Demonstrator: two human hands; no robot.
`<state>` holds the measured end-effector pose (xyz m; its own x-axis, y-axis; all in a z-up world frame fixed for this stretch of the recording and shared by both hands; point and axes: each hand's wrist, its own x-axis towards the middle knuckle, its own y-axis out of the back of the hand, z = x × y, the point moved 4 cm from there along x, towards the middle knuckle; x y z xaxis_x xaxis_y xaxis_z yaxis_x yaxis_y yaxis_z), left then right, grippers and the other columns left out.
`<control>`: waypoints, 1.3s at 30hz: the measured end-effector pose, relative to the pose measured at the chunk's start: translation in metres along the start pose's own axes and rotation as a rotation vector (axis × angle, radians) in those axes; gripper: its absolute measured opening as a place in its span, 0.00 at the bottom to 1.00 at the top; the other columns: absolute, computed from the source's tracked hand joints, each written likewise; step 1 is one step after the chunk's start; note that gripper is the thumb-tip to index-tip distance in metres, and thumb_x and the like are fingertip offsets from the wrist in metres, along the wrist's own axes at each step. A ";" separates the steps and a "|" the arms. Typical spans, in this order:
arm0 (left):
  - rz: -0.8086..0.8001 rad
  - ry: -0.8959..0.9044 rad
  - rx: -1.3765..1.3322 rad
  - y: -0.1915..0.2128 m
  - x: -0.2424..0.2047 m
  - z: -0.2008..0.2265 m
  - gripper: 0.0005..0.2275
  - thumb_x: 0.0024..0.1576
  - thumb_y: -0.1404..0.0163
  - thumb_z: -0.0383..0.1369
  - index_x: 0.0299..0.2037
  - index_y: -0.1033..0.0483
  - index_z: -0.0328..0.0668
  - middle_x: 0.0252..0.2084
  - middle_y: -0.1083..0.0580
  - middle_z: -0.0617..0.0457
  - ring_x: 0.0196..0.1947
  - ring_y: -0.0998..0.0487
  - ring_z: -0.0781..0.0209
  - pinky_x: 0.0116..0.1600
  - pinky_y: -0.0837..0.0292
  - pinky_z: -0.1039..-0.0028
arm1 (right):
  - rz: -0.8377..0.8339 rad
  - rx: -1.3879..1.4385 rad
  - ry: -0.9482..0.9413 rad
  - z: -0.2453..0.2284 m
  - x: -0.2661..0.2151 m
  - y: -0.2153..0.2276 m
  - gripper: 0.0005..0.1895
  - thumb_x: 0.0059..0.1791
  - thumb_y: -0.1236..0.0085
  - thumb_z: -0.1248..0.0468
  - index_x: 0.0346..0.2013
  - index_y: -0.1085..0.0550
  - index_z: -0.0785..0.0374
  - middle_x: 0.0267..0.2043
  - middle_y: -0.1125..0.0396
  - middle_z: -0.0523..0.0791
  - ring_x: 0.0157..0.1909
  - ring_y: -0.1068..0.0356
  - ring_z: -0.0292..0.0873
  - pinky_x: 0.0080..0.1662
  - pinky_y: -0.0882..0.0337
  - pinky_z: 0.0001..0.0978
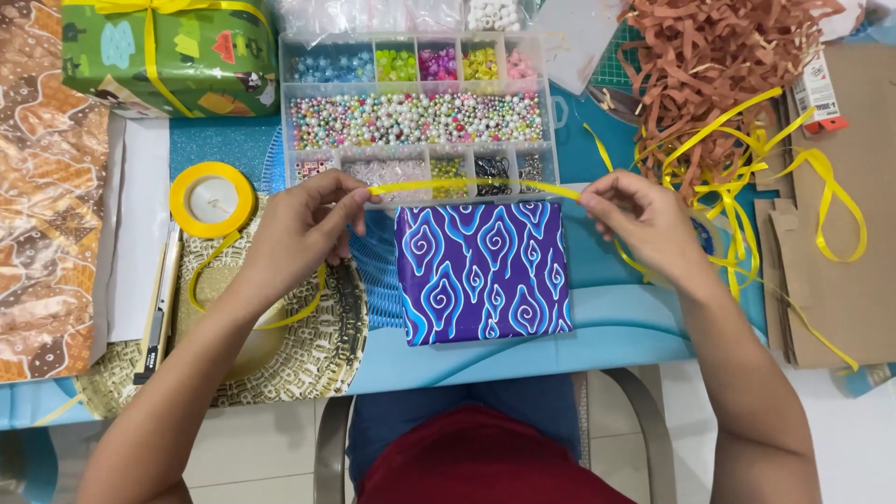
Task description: Wrapping a small blue patterned gift box with a yellow ribbon and tying a decorative bow.
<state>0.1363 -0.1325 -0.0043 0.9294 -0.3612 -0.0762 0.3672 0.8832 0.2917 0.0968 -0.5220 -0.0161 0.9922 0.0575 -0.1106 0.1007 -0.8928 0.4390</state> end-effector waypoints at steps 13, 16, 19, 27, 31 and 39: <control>-0.316 0.106 -0.120 -0.001 -0.030 0.002 0.12 0.64 0.56 0.26 0.38 0.18 0.29 0.23 0.22 0.43 0.20 0.24 0.57 0.27 0.24 0.72 | -0.159 0.040 0.002 -0.008 -0.027 0.015 0.07 0.54 0.46 0.69 0.37 0.22 0.70 0.27 0.30 0.50 0.30 0.30 0.42 0.33 0.24 0.32; -0.343 0.179 -0.069 -0.003 -0.032 -0.018 0.11 0.63 0.54 0.28 0.38 0.17 0.30 0.25 0.19 0.41 0.19 0.22 0.57 0.27 0.22 0.71 | -0.230 0.061 -0.028 0.007 -0.032 0.007 0.07 0.52 0.44 0.70 0.34 0.21 0.71 0.25 0.30 0.50 0.29 0.31 0.42 0.32 0.24 0.33; -0.376 0.225 -0.076 -0.011 -0.029 -0.024 0.11 0.63 0.53 0.28 0.38 0.18 0.29 0.27 0.18 0.42 0.21 0.22 0.59 0.28 0.22 0.72 | -0.299 0.065 -0.099 0.017 -0.029 -0.002 0.06 0.50 0.41 0.71 0.36 0.19 0.72 0.24 0.30 0.51 0.26 0.30 0.43 0.31 0.24 0.35; -0.497 0.347 0.024 -0.031 -0.025 -0.022 0.08 0.61 0.48 0.28 0.39 0.17 0.28 0.33 0.16 0.41 0.24 0.18 0.59 0.29 0.17 0.75 | -0.432 0.268 -0.231 0.064 -0.020 -0.022 0.20 0.46 0.35 0.74 0.52 0.28 0.68 0.31 0.28 0.46 0.30 0.27 0.38 0.35 0.21 0.32; -0.392 0.340 0.026 -0.030 -0.023 -0.019 0.09 0.61 0.48 0.29 0.39 0.17 0.28 0.34 0.17 0.40 0.24 0.17 0.58 0.28 0.16 0.73 | -0.429 0.239 -0.262 0.069 -0.018 -0.021 0.14 0.46 0.34 0.74 0.45 0.24 0.70 0.30 0.26 0.48 0.28 0.26 0.40 0.34 0.20 0.35; -0.224 0.352 -0.117 -0.041 -0.018 -0.054 0.10 0.55 0.40 0.26 0.42 0.23 0.24 0.34 0.23 0.39 0.23 0.16 0.52 0.28 0.14 0.66 | -0.480 0.322 -0.169 0.048 -0.012 -0.041 0.47 0.47 0.40 0.74 0.75 0.51 0.54 0.31 0.30 0.50 0.26 0.23 0.44 0.30 0.16 0.42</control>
<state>0.1071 -0.1461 -0.0662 0.7749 -0.4420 -0.4517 0.5446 0.8297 0.1223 0.0777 -0.5070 -0.0756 0.8134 0.4389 -0.3818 0.4807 -0.8768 0.0160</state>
